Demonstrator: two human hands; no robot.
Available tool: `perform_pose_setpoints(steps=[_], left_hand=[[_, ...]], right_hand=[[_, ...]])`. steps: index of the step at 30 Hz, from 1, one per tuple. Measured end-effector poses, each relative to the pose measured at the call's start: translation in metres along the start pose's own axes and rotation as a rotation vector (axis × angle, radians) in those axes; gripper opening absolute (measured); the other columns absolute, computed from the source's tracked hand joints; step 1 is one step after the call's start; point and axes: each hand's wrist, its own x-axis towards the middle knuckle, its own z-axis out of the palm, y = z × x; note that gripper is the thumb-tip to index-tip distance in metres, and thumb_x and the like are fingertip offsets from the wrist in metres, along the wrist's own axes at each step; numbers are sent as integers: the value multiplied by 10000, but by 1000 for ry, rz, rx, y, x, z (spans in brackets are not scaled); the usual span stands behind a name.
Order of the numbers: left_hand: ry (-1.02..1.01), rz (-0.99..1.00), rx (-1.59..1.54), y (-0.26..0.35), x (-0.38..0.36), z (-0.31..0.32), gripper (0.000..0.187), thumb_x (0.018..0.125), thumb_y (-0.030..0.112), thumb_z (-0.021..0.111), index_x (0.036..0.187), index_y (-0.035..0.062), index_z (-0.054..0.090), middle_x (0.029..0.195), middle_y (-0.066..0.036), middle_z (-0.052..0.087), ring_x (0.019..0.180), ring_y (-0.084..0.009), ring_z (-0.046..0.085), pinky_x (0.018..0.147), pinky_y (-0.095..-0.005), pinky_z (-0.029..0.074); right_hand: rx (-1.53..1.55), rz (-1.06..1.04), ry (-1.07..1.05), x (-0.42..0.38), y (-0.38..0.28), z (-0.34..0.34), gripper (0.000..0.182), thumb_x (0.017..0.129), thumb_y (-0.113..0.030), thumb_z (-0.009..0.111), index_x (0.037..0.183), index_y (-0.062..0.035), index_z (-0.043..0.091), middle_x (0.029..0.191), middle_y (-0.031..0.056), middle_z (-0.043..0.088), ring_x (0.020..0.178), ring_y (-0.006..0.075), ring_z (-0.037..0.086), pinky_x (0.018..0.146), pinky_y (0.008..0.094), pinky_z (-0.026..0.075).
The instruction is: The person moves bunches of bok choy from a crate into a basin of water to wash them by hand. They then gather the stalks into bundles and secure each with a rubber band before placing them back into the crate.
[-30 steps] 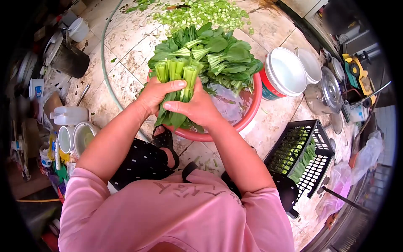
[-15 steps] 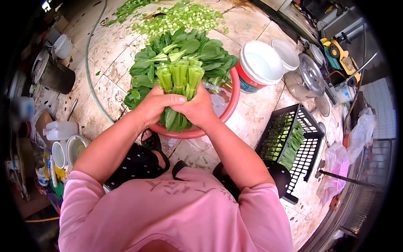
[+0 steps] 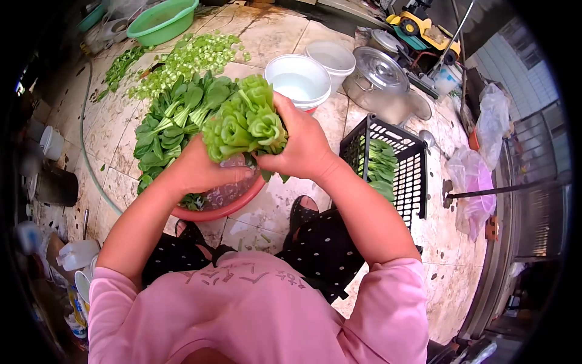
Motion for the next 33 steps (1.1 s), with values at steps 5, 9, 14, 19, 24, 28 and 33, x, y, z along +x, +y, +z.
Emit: perform_pose_setpoints(steps=[5, 9, 14, 19, 24, 28, 33], left_hand=[[11, -249, -22, -24, 22, 23, 794, 720, 113, 758, 1417, 92, 376, 1344, -127, 459, 1178, -257, 504, 951, -386, 462], [-33, -463, -190, -70, -7, 9, 708, 786, 53, 697, 1425, 74, 394, 1410, -108, 429, 1029, -183, 565, 918, -309, 468], [-38, -693, -152, -113, -52, -12, 682, 779, 134, 713, 1399, 74, 436, 1328, -126, 503, 1021, -181, 580, 896, -310, 459], [48, -873, -266, -126, -70, -9, 638, 796, 243, 716, 1367, 97, 473, 1282, -111, 543, 967, -171, 600, 822, -297, 458], [36, -922, -296, -128, -76, 15, 607, 813, 201, 710, 1357, 73, 474, 1243, -112, 554, 902, -170, 620, 782, -290, 476], [10, -940, -397, -120, -81, 28, 578, 811, 95, 701, 1336, 17, 472, 1176, -128, 565, 875, -177, 625, 723, -267, 501], [-2, -956, -433, -119, -80, 28, 551, 819, 87, 682, 1330, 29, 484, 1185, -128, 569, 910, -198, 641, 766, -286, 525]], right_hand=[[-448, 81, 38, -68, 25, -95, 852, 574, -215, 804, 1330, -67, 439, 1033, 163, 637, 946, 362, 618, 860, 420, 493], [-704, 357, -113, -151, 64, -164, 870, 581, -179, 779, 1360, -93, 402, 1084, 184, 626, 980, 376, 604, 884, 433, 487], [-789, 742, -368, -254, 95, -201, 856, 580, -172, 791, 1340, -157, 397, 1031, 150, 649, 969, 364, 611, 893, 422, 487], [-662, 836, -788, -297, 108, -168, 862, 596, -190, 783, 1366, -139, 399, 1059, 162, 644, 995, 346, 616, 896, 412, 488], [-610, 812, -1033, -333, 137, -109, 956, 642, -211, 785, 1465, -171, 301, 1240, 142, 572, 1181, 297, 532, 1030, 391, 377], [-582, 787, -971, -356, 143, -105, 1021, 646, -258, 833, 1484, -206, 253, 1273, 131, 538, 1205, 310, 504, 1033, 398, 373], [-605, 818, -979, -360, 152, -96, 1068, 623, -276, 858, 1488, -236, 233, 1300, 127, 500, 1214, 317, 477, 1024, 403, 393]])
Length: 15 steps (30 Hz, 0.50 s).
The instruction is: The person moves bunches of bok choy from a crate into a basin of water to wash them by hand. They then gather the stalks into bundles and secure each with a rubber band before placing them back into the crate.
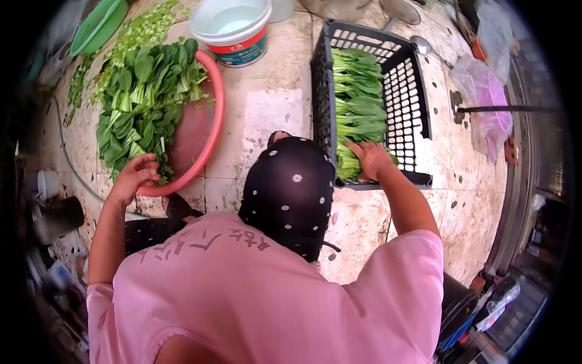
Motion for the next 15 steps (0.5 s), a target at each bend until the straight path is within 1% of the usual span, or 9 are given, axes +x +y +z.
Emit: perform_pose_setpoints(steps=[2, 5, 6, 8, 9, 11, 12, 14, 15], left_hand=[[-39, 39, 18, 8, -4, -1, 537, 821, 97, 684, 1317, 29, 491, 1165, -107, 574, 901, -171, 632, 751, -265, 507], [-33, 151, 113, 17, -13, -11, 571, 810, 149, 701, 1326, 26, 491, 1167, -96, 582, 955, -152, 609, 825, -287, 492], [-36, 182, 126, 20, -15, -18, 583, 811, 157, 705, 1335, 23, 487, 1174, -99, 582, 980, -156, 603, 845, -288, 488], [12, 194, 84, 27, -22, -33, 592, 810, 176, 716, 1337, 30, 488, 1184, -98, 584, 985, -156, 608, 852, -284, 486], [39, 202, 56, 30, -24, -42, 583, 816, 186, 716, 1333, 34, 493, 1191, -97, 585, 981, -156, 614, 853, -286, 487], [100, 234, -54, 32, -29, -59, 557, 834, 209, 712, 1321, 42, 502, 1200, -92, 595, 967, -150, 632, 852, -286, 487], [144, 262, -31, 33, -30, -67, 534, 849, 234, 708, 1310, 50, 511, 1203, -85, 606, 958, -141, 644, 845, -285, 490], [214, 316, -93, 35, -34, -76, 542, 836, 281, 713, 1293, 54, 529, 1135, -55, 629, 937, -139, 640, 833, -285, 480], [251, 354, -114, 35, -36, -80, 548, 827, 318, 710, 1277, 53, 544, 1076, -35, 644, 924, -141, 634, 824, -289, 472]], right_hand=[[10, -33, 19, 2, 3, 2, 1103, 605, -272, 865, 1496, -239, 214, 1294, 119, 499, 1214, 310, 474, 1034, 403, 384], [-3, 33, -18, 5, 4, 0, 1107, 624, -308, 849, 1508, -226, 189, 1317, 117, 481, 1240, 308, 457, 1066, 407, 360], [-176, 33, -5, 6, 10, 9, 1107, 646, -343, 828, 1520, -227, 159, 1335, 119, 469, 1250, 316, 450, 1064, 397, 363], [-267, -17, -87, 15, 23, 7, 1090, 659, -503, 754, 1525, -233, 152, 1396, 136, 409, 1290, 328, 419, 1074, 426, 338], [-255, 13, -169, 12, 8, -17, 1049, 657, -544, 728, 1514, -221, 216, 1424, 142, 381, 1310, 331, 401, 1085, 442, 322], [-241, -48, -200, 19, 21, -21, 950, 661, -536, 718, 1468, -193, 354, 1430, 154, 387, 1316, 338, 392, 1085, 437, 326], [-265, -66, -199, 22, 25, -28, 950, 661, -536, 718, 1468, -193, 354, 1430, 154, 387, 1316, 338, 392, 1085, 437, 326], [-226, -64, -315, 25, 25, -54, 849, 671, -527, 706, 1400, -162, 466, 1430, 163, 393, 1312, 353, 391, 1079, 431, 340], [42, 90, -208, 10, -13, -96, 679, 708, -485, 687, 1276, -127, 586, 1325, 196, 511, 1234, 362, 485, 1022, 426, 411]])
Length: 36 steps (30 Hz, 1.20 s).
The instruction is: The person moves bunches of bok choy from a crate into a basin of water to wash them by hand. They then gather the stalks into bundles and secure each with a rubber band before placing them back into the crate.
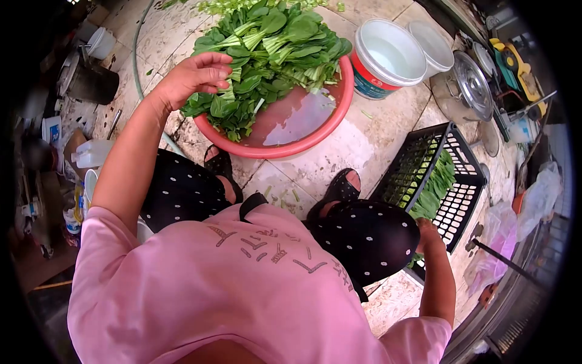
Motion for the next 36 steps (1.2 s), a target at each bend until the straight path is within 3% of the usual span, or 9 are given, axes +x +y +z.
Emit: perform_pose_setpoints(steps=[3, 6, 11, 16, 18, 26, 28, 33, 36], left_hand=[[98, 45, -69, -4, 4, -16, 527, 822, 301, 711, 1259, 48, 559, 1035, -38, 655, 892, -137, 640, 799, -288, 479], [149, 51, -29, -11, 12, -30, 497, 819, 279, 712, 1239, 52, 578, 1010, -42, 660, 865, -131, 639, 765, -287, 487], [212, 159, 355, -19, 17, -40, 417, 795, 169, 721, 1166, 13, 610, 996, -64, 643, 881, -158, 609, 823, -291, 494], [236, 146, 484, -22, 1, -40, 396, 800, 167, 714, 1158, 33, 613, 994, -87, 651, 856, -166, 614, 790, -296, 502], [244, 182, 537, -20, -7, -44, 403, 794, 170, 716, 1154, 25, 609, 1000, -94, 655, 827, -169, 618, 764, -302, 507], [341, 179, 524, -15, -29, -70, 372, 788, 91, 702, 1140, 25, 600, 1018, -110, 656, 813, -187, 634, 729, -314, 520], [392, 291, 693, -23, -27, -69, 403, 772, 95, 718, 1150, 28, 594, 1029, -120, 647, 816, -215, 634, 734, -327, 524], [369, 269, 693, -24, -21, -69, 401, 768, 92, 717, 1144, 30, 593, 1052, -127, 642, 827, -231, 634, 748, -338, 527], [379, 272, 689, -26, -18, -68, 399, 764, 94, 717, 1138, 34, 593, 1046, -129, 645, 822, -233, 633, 743, -340, 527]], right_hand=[[-317, -225, 17, 17, 1, -36, 365, 724, -226, 715, 1054, -71, 692, 1010, 187, 672, 1000, 356, 631, 884, 408, 506], [-252, -218, 226, -5, -83, -109, 365, 688, -128, 728, 1032, -21, 676, 1003, 192, 669, 949, 348, 641, 841, 398, 511], [-59, -497, 287, 52, -235, -155, 446, 737, -174, 725, 1144, -24, 617, 915, 166, 655, 858, 296, 639, 797, 376, 508], [59, -773, 368, 177, -379, -110, 613, 795, -319, 723, 1311, -50, 529, 1165, 214, 612, 1000, 292, 630, 886, 365, 506], [269, -581, 275, 189, -441, -111, 767, 760, -441, 680, 1397, -90, 436, 1262, 302, 527, 1192, 389, 524, 1014, 404, 429], [944, -77, 142, 266, -527, -57, 1109, 716, -596, 707, 1527, -71, 162, 1479, 272, 341, 1340, 370, 400, 1094, 360, 340], [955, -104, 183, 284, -538, -39, 1044, 762, -498, 726, 1521, -49, 165, 1441, 222, 428, 1254, 350, 495, 1009, 396, 424], [1018, -49, 218, 275, -545, -26, 597, 777, -331, 729, 1232, 27, 583, 1143, 240, 650, 1060, 332, 632, 921, 379, 473], [772, -56, 348, 274, -529, -27, 629, 759, -267, 750, 1254, 65, 550, 1177, 258, 627, 1050, 340, 634, 901, 377, 477]])
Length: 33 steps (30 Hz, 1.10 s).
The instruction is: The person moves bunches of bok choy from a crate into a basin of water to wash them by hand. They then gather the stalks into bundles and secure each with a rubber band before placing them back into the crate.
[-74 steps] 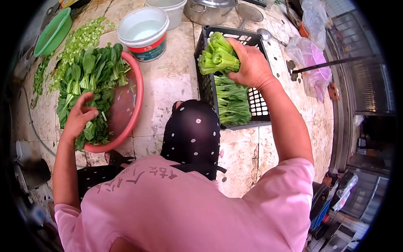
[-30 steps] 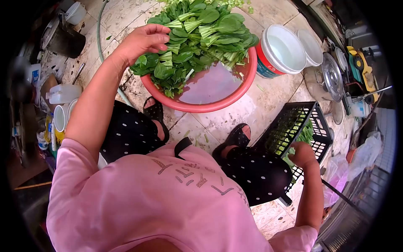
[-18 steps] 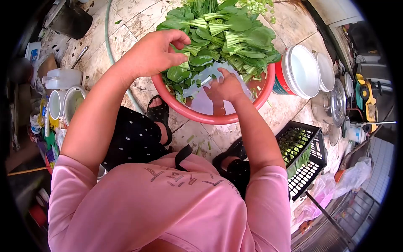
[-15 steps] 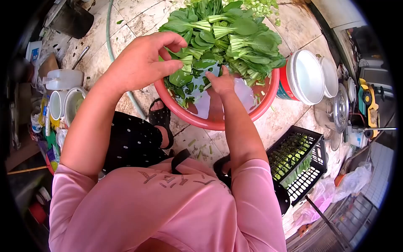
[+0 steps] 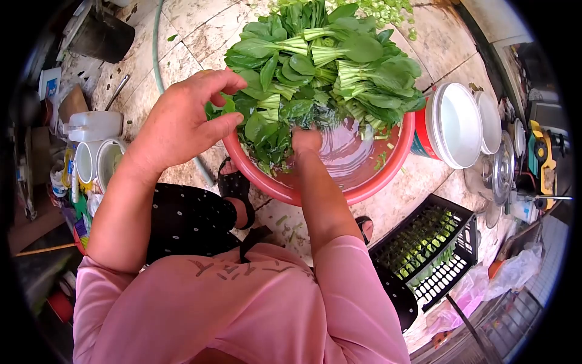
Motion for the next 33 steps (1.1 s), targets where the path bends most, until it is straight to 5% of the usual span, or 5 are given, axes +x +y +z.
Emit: perform_pose_setpoints(steps=[10, 17, 19, 27, 33], left_hand=[[-118, -6, 47, 12, 7, 10, 403, 777, 143, 699, 1150, 32, 598, 1013, -146, 658, 828, -246, 636, 745, -354, 523], [-160, -2, 52, 15, 9, 16, 413, 775, 152, 696, 1153, 21, 593, 1018, -154, 660, 845, -253, 644, 756, -357, 526], [-163, -1, 63, 15, 9, 16, 410, 774, 152, 696, 1149, 22, 592, 1015, -152, 660, 843, -254, 644, 756, -357, 526], [-230, -20, 51, 15, 13, 21, 377, 779, 165, 703, 1122, 52, 596, 988, -141, 648, 843, -262, 639, 753, -361, 526], [-233, -39, 62, 7, 8, 22, 384, 784, 162, 701, 1137, 60, 588, 997, -146, 644, 848, -275, 639, 760, -365, 525]], right_hand=[[311, -125, -162, -21, 73, -58, 498, 759, -259, 771, 1197, -71, 629, 1150, 132, 662, 1003, 253, 652, 897, 336, 486], [-177, -99, -214, -8, 87, -116, 536, 769, -221, 691, 1277, -103, 567, 1185, 170, 636, 1079, 332, 612, 959, 378, 470], [-450, -391, 53, -25, 63, -136, 544, 773, -223, 649, 1293, -101, 547, 1238, 191, 589, 1171, 357, 544, 1016, 399, 426], [-881, -541, -169, -34, 0, -101, 607, 801, -419, 616, 1316, -111, 526, 1311, 197, 551, 1238, 355, 503, 1061, 420, 376], [-686, -433, -182, 19, 27, -106, 510, 831, -383, 624, 1212, -52, 550, 1241, 202, 596, 1133, 344, 577, 981, 463, 431]])
